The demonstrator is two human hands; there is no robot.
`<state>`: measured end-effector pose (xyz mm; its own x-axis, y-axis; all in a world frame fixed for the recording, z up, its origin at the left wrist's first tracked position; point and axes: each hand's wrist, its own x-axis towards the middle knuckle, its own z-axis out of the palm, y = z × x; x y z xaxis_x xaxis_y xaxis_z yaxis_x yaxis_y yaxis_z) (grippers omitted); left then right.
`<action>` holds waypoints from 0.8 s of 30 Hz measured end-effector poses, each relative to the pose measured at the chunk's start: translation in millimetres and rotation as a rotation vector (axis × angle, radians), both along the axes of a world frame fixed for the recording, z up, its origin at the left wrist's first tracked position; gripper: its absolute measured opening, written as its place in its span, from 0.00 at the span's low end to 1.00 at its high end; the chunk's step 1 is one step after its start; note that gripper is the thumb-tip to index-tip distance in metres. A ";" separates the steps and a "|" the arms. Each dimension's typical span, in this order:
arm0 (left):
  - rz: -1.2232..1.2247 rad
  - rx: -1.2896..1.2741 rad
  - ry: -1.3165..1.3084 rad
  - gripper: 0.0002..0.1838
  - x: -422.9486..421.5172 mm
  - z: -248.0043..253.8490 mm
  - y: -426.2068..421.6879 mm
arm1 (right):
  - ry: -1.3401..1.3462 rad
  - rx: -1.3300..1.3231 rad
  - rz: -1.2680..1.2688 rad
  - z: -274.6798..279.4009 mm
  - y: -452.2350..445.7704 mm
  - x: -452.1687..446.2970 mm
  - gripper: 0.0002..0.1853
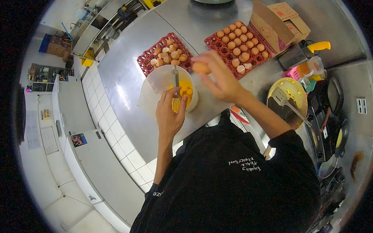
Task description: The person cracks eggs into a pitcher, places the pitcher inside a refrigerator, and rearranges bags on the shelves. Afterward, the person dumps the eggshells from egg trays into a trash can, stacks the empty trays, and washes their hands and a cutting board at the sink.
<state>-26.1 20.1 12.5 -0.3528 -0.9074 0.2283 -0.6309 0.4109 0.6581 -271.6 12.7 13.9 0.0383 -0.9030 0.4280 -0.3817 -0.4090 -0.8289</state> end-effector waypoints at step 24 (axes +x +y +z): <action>0.031 -0.199 0.242 0.21 42.9 3.6 -16.7 | 0.144 0.436 0.584 22.9 -50.3 49.5 0.21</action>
